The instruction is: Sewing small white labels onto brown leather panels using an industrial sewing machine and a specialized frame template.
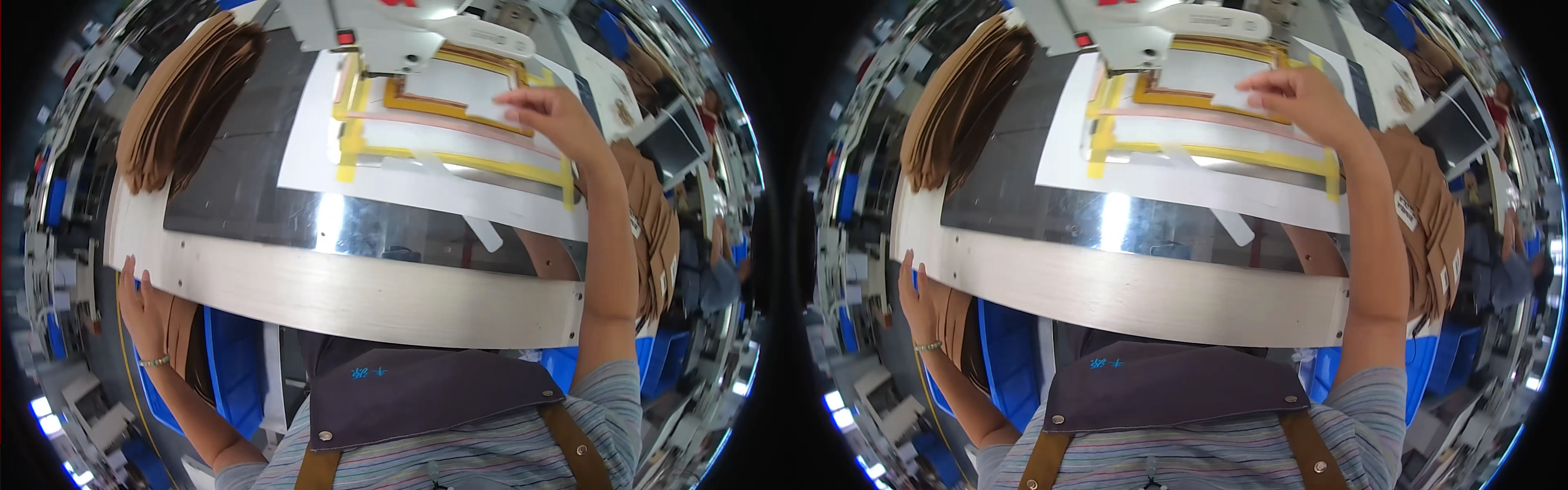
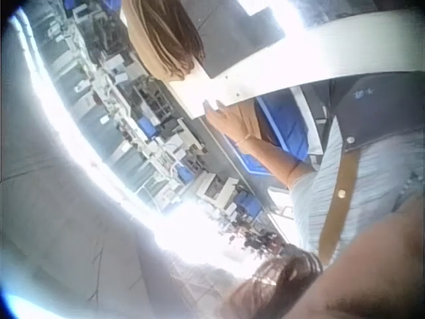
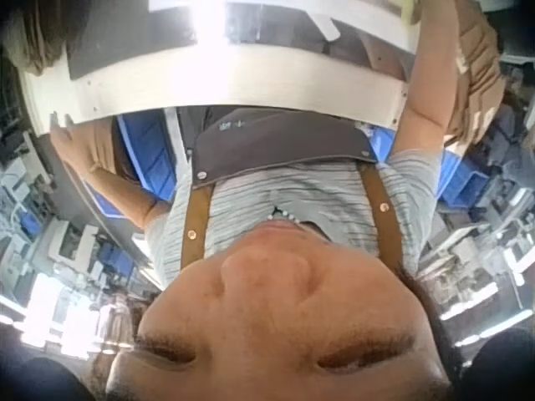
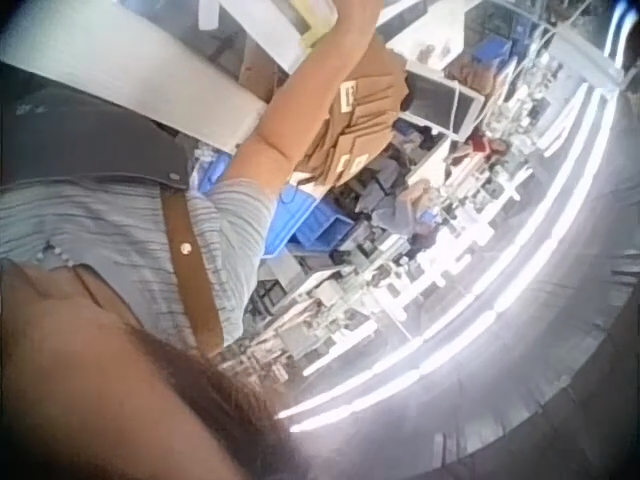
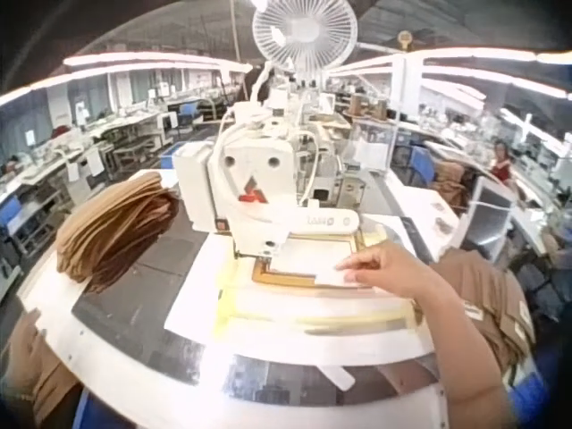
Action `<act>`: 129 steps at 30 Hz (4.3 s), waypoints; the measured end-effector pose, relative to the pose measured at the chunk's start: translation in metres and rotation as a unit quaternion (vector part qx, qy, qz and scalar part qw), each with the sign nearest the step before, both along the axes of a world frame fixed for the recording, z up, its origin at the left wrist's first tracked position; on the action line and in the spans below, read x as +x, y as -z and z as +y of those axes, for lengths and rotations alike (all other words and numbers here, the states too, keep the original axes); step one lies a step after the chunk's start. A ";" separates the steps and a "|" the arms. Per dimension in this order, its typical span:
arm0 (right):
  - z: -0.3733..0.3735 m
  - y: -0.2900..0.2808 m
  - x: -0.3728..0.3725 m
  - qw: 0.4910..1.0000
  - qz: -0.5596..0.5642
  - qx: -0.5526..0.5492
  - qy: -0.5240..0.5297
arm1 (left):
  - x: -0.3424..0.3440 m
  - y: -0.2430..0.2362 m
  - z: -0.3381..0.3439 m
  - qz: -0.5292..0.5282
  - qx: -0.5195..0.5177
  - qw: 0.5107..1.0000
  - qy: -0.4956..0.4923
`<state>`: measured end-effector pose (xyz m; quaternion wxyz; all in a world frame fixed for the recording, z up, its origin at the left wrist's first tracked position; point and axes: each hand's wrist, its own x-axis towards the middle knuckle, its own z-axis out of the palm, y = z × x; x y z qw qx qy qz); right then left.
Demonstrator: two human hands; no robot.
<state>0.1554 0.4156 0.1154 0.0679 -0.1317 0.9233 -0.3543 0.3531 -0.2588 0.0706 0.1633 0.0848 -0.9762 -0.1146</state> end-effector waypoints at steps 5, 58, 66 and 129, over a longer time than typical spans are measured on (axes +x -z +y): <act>-0.004 -0.003 -0.040 0.997 0.067 -0.014 -0.030 | -0.099 -0.004 0.183 -0.004 0.143 0.949 0.280; -0.013 0.016 -0.071 0.912 -0.057 0.402 -0.056 | -0.229 0.073 0.338 -0.004 -0.084 0.907 0.412; -0.024 0.020 -0.072 0.872 -0.081 0.477 -0.068 | -0.228 0.068 0.338 -0.024 -0.098 0.908 0.408; 0.040 0.090 0.006 0.927 0.332 -0.091 0.147 | -0.444 -0.058 0.009 0.261 0.065 0.961 0.056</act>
